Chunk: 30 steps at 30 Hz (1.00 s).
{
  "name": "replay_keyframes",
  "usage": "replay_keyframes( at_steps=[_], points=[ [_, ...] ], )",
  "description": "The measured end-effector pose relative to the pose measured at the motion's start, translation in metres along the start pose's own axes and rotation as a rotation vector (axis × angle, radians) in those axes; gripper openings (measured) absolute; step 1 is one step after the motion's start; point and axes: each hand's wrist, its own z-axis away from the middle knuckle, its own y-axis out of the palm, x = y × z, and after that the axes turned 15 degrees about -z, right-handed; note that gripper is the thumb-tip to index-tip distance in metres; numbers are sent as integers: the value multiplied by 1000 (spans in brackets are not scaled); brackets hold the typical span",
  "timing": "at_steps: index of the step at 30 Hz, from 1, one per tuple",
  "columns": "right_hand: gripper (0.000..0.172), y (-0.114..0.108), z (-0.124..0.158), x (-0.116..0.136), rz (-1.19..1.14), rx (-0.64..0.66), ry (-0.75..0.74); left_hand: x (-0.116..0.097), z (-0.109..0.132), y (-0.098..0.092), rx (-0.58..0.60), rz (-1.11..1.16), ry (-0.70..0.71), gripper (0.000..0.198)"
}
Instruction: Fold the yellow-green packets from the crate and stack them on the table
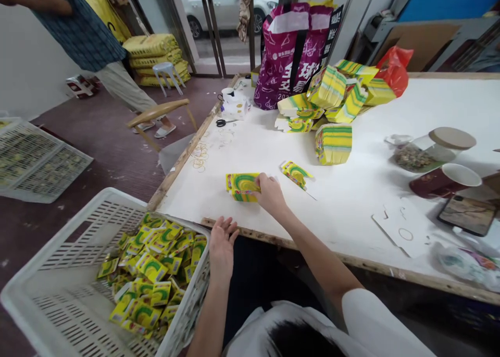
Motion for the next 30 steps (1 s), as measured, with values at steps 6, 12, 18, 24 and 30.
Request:
replay_keyframes(
  at_steps=[6,12,18,24,30],
  points=[
    [34,21,70,24,-661,470,-15,-20,3,19,33,149,166,53],
    [55,43,100,34,-1092,555,79,-36,5,26,-114,193,308,45],
    [12,24,79,25,-945,385,37,-18,7,8,-182,-85,295,45],
    [10,0,70,13,-635,230,-210,-32,5,-13,-78,-278,294,38],
    [19,-13,77,21,-165,285,-679,-67,4,-25,271,-688,487,100]
  ],
)
